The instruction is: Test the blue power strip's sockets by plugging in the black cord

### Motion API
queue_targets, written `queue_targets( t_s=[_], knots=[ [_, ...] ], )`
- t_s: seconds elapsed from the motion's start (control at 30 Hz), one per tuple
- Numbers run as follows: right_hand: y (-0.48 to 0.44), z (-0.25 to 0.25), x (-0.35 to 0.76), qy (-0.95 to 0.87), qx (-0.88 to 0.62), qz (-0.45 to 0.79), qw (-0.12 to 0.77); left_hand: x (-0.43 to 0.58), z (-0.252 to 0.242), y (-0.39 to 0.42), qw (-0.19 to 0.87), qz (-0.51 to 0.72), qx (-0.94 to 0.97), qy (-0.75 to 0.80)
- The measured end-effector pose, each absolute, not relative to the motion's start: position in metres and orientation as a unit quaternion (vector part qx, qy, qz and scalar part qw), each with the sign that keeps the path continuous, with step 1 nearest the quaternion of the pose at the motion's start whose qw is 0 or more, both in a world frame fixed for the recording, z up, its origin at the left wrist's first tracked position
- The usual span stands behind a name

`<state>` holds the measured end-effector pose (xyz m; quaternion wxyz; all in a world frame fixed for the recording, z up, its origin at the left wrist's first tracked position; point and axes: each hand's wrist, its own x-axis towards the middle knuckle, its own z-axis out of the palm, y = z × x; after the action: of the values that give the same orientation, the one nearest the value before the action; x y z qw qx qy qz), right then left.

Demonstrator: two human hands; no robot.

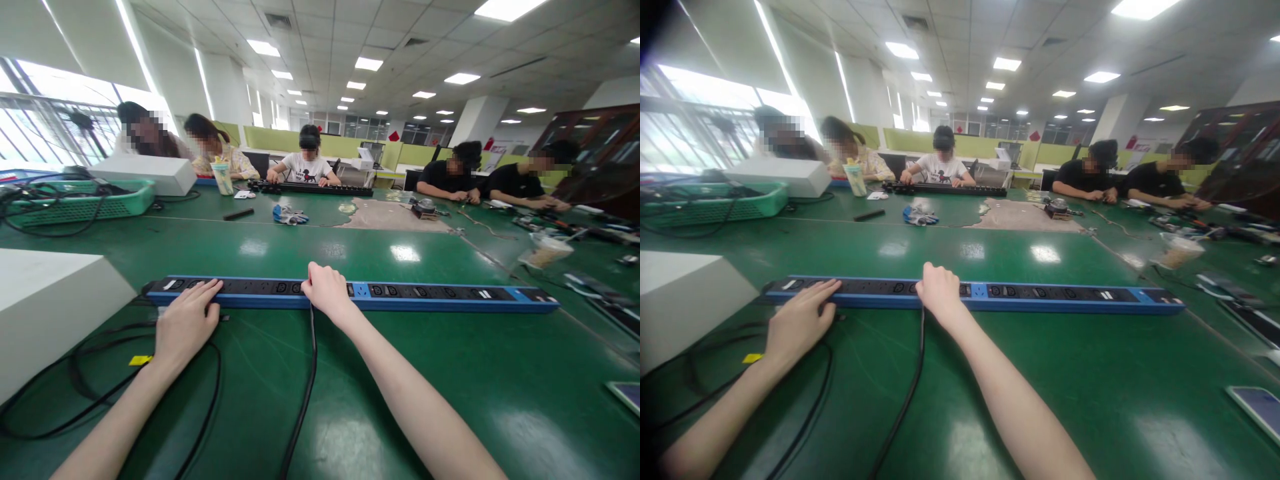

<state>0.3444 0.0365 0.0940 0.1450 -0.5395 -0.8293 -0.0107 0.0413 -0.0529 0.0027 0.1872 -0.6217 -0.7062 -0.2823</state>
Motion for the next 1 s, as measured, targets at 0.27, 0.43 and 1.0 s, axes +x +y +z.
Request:
queue_targets(
  t_s=[0.27,0.43,1.0],
  knots=[
    [0.036,0.095,0.352,-0.830,-0.538,0.010,0.149,0.117,0.047,-0.044,0.167,-0.219,-0.658,-0.701],
    [0.033,0.096,0.356,-0.828,-0.537,0.017,0.162,0.185,0.051,-0.001,0.117,-0.292,-0.652,-0.689],
    [0.038,0.096,0.357,-0.831,-0.525,0.049,0.178,0.230,0.022,0.019,0.183,-0.328,-0.612,-0.697]
  ],
)
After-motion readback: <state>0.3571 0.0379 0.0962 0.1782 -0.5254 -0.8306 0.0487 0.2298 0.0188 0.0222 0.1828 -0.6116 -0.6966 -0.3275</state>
